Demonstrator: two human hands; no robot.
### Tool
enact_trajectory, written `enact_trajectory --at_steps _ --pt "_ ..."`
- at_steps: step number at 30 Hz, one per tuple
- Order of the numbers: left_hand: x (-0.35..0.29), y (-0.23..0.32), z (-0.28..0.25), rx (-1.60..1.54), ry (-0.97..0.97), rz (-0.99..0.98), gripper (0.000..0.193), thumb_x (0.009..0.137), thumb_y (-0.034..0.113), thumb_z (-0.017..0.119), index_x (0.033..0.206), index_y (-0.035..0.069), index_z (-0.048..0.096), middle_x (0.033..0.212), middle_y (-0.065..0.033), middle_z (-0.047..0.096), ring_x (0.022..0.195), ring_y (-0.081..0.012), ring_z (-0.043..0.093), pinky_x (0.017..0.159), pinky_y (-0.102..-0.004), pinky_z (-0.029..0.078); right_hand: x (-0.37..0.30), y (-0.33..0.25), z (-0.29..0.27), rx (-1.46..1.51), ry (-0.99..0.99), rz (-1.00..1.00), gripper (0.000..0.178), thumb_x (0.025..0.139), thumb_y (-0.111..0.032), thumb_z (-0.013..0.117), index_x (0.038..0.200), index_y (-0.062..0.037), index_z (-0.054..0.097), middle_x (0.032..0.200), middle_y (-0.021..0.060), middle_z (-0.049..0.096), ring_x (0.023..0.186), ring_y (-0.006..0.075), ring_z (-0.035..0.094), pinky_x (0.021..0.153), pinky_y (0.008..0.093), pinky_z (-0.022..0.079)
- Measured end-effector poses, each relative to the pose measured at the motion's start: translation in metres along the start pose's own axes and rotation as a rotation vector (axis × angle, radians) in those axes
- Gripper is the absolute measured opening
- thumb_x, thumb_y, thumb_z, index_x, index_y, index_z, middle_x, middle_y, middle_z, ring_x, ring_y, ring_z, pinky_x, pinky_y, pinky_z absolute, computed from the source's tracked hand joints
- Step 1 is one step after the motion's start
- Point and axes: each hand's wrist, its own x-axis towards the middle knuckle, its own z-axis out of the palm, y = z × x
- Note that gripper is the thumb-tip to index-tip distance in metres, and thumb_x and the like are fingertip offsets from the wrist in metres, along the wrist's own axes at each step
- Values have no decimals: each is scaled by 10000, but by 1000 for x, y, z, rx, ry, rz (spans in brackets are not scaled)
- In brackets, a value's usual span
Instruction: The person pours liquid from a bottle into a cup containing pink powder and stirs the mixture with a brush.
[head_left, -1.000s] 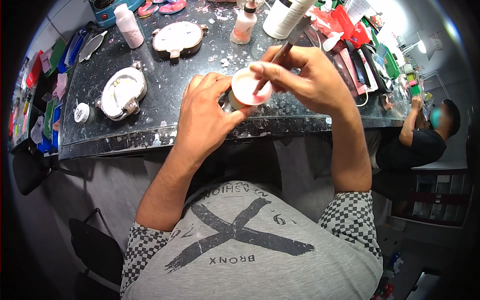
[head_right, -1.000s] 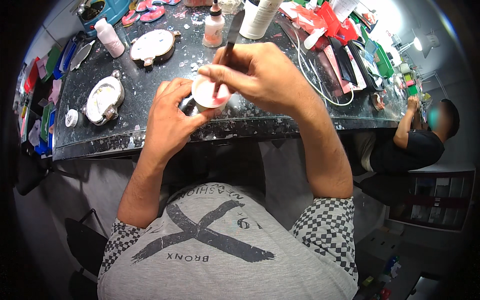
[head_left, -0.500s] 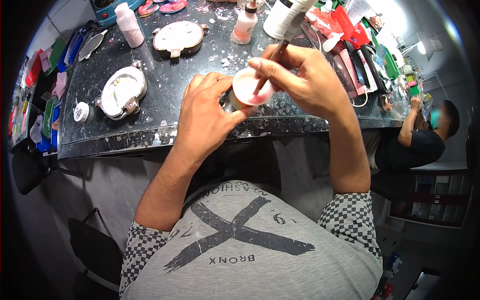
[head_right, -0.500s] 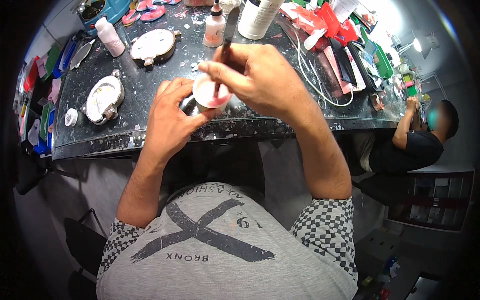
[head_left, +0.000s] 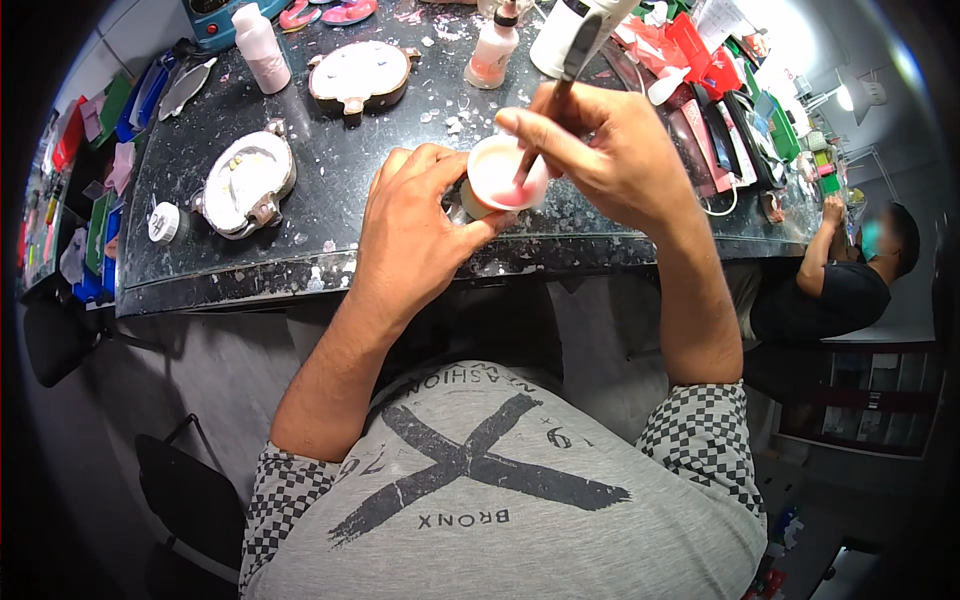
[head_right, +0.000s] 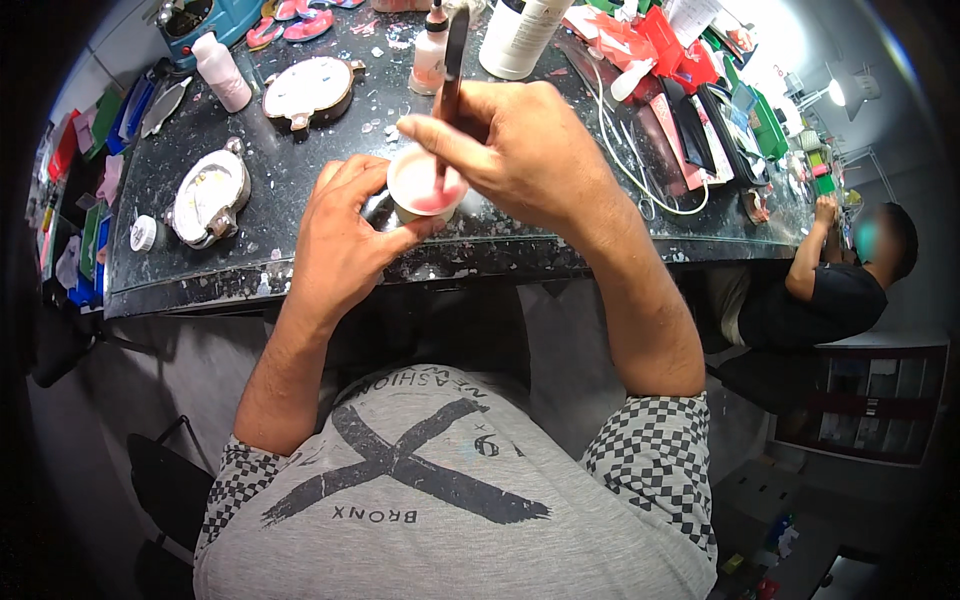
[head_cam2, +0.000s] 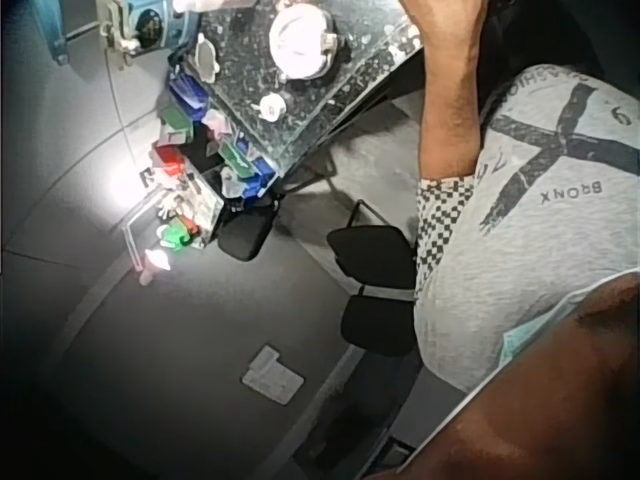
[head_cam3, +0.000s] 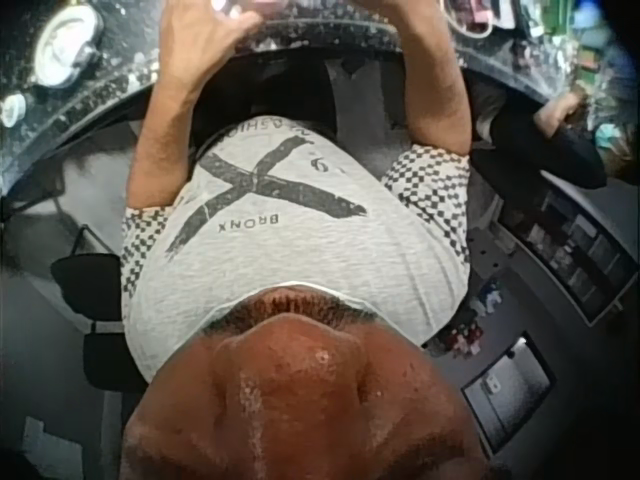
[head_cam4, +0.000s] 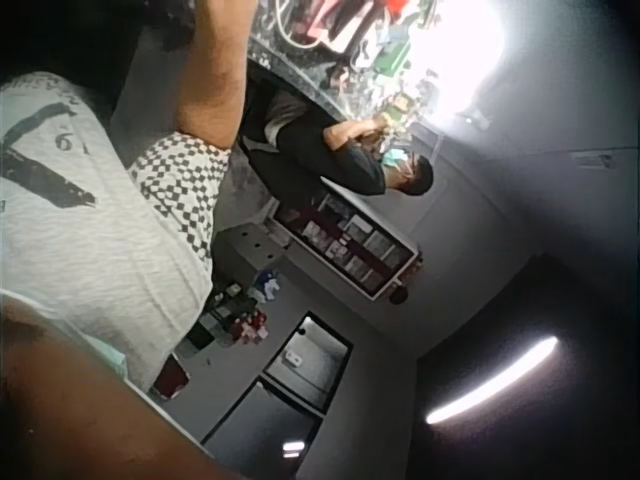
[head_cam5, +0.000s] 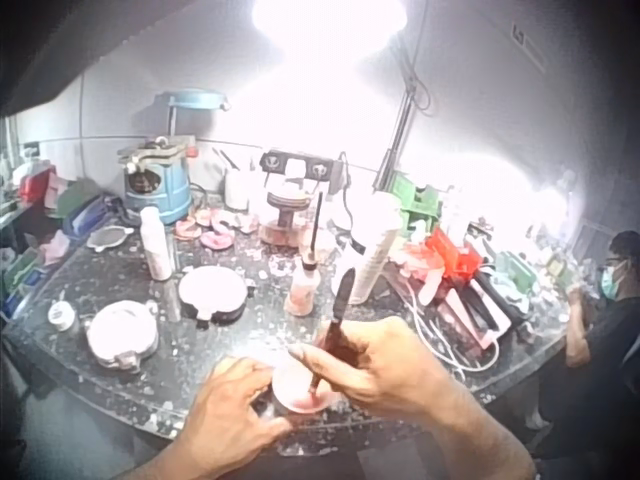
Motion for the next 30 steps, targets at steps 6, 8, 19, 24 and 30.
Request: enact_trajectory --at_steps 6,8,19,24,30 --pt "0 0 0 -11 -8 13 498 785 312 937 1199 80 783 1182 -73 728 1140 -309 631 1015 -430 504 -4 3 3 81 127 -57 301 1036 -284 790 987 13 775 740 88 744 651 105 672 612 297 518" --pt "0 1 0 -20 -6 14 491 790 316 934 1195 82 784 1174 -74 727 1134 -310 630 1015 -433 504 -5 -3 -5 13 4 -2 310 1033 -300 791 1015 9 782 743 94 741 651 110 666 608 304 515" --pt "0 1 1 -18 -10 -2 484 792 317 933 1186 79 784 1154 -75 724 1134 -308 630 1018 -431 502 -4 7 3 46 47 -100 302 1059 -306 754 1053 -4 770 774 106 740 674 133 657 640 315 515" --pt "0 0 1 -8 6 22 484 790 312 935 1189 83 784 1160 -73 725 1141 -308 631 1021 -429 501 -3 1 -2 119 -91 -104 333 1066 -326 734 1034 5 764 788 156 735 667 222 688 640 360 524" --pt "0 1 0 -23 4 9 484 791 314 934 1186 81 779 1169 -71 725 1142 -313 630 1021 -429 503 0 0 -2 -99 83 -8 329 1060 -332 742 1041 -4 766 792 141 738 674 230 694 650 350 526"
